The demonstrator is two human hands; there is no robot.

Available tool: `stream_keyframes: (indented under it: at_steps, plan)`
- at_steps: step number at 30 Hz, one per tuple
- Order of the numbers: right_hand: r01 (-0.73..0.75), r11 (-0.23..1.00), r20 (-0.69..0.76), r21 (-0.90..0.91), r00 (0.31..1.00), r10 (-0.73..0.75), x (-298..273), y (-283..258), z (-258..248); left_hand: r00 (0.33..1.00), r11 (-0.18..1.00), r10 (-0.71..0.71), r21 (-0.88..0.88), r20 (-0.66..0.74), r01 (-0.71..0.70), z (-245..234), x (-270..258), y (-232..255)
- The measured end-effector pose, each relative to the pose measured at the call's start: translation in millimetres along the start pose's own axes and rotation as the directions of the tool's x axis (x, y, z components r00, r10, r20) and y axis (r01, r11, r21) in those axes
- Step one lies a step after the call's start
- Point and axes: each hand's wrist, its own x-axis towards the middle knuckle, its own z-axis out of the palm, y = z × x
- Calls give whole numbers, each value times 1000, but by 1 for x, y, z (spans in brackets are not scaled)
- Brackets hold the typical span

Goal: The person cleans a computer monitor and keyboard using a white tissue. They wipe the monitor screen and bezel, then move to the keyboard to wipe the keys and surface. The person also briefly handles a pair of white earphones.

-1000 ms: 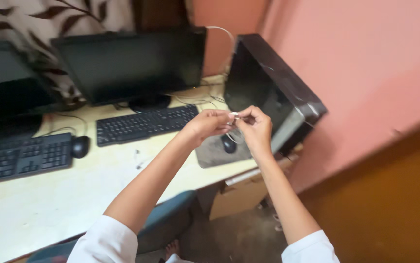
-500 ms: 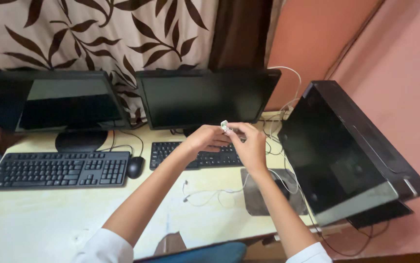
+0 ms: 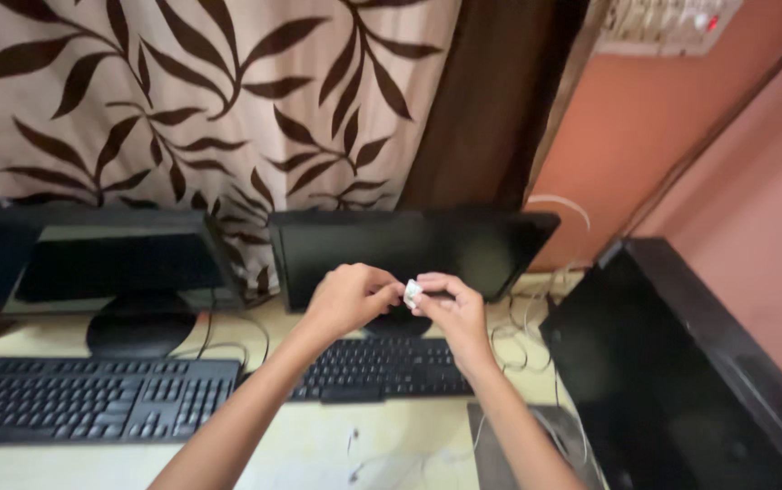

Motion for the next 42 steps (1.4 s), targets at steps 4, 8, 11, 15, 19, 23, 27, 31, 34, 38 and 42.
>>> stream_keyframes:
  at_steps: [4,8,11,15,19,23,27,31,34,38,42]
  plan:
    - [228,835,-191,-501,912,-364,41,-14,-1,816,918,359,328,-453,-222,-36,39,-31]
    - [331,380,33,-864,789,-613,93,-37,12,825,813,326,583,-461,5,-54,85,-74]
    - [414,296,160,-861,772,-616,108,-24,56,951,775,88,620,-297,122,-44,101,-92]
    - [479,416,214,-774,814,-540,115,-1,112,953,787,72,604,-293,126,-36,99,-107]
    - [533,362,278,-765,780,-560,107,1,123,955,756,99,645,-278,110,-42,100,-104]
    - [401,232,213,-886,798,-563,105,-5,61,939,776,101,617,-329,132,-40,102,-102]
    - [213,282,-21,-936,763,-646,107,-2,-35,939,774,120,623,-322,115,-40,105,-101]
    - [217,572,-308,-791,667,-678,117,34,-105,941,749,113,649,-318,129,-42,105,-101]
    - [306,878,-687,-368,547,-478,124,80,-108,959,768,3,615,-282,179,-41,106,-104]
    - [378,906,-743,-193,546,-387,127,117,-46,895,778,208,621,-395,94,-36,109,-108]
    - [444,895,-622,-38,691,-369,116,135,82,909,753,190,649,-371,108,-33,113,-111]
